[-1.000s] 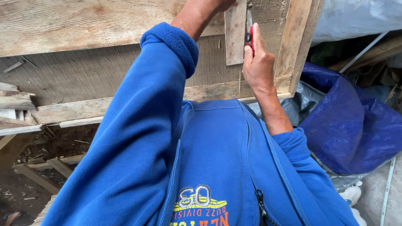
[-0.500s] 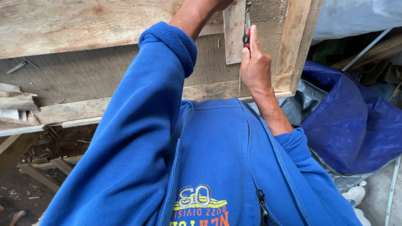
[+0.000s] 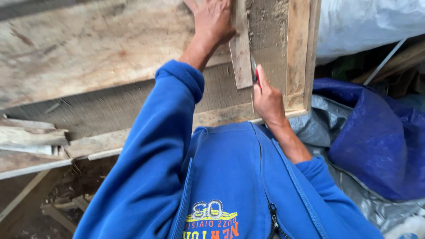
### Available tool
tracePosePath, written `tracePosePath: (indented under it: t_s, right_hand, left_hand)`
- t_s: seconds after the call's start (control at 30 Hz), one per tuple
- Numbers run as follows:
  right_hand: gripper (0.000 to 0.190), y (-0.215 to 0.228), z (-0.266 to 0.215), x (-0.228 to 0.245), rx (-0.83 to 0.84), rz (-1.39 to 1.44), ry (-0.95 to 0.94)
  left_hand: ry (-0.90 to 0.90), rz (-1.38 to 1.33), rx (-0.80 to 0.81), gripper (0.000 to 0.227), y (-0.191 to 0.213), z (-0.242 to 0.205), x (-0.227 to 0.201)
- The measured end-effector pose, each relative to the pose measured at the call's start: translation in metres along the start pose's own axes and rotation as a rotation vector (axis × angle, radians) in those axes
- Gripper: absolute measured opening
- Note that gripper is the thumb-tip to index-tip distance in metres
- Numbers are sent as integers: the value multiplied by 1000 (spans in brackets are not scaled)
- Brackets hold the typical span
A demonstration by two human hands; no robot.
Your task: Using a utility knife to score and snap thin wood strips to size in a workshop.
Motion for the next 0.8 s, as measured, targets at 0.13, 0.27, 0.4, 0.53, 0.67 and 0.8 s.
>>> tracePosePath:
  t_s: [0.13,0.27,0.4,0.53,0.67,0.8]
  right_hand:
    - [51,-7,-2,-19,-130,140,-131]
    - [39,-2,20,10,-152,175,-193]
    - [89,-37,20,-10,-204,14,-189]
    - [72,-49,24,-27,-245,105,-232]
    - [17,-54,25,-60,-152,376,-419]
    - [15,-19,17,-59,-82,669,-623]
  left_hand:
    - [61,-86,399,127,10,-14,8]
    - [106,-63,368,140,1,-23,38]
    - [108,-19,307,126,-11,-22,63]
    - [98,-103,88,105,-3,-4,71]
    - [61,-175,-90,57,6,8,80]
    - [226,-346,88,25,18,17,96]
Point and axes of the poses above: each hand's wrist, its own z-axis towards the middle knuckle, its own y-axis out of the back of the hand, x = y × z, the point moved 7 cm from there along z, towards the middle knuckle, and after that the axes turned 2 degrees about -y, right-handed, at the moved point
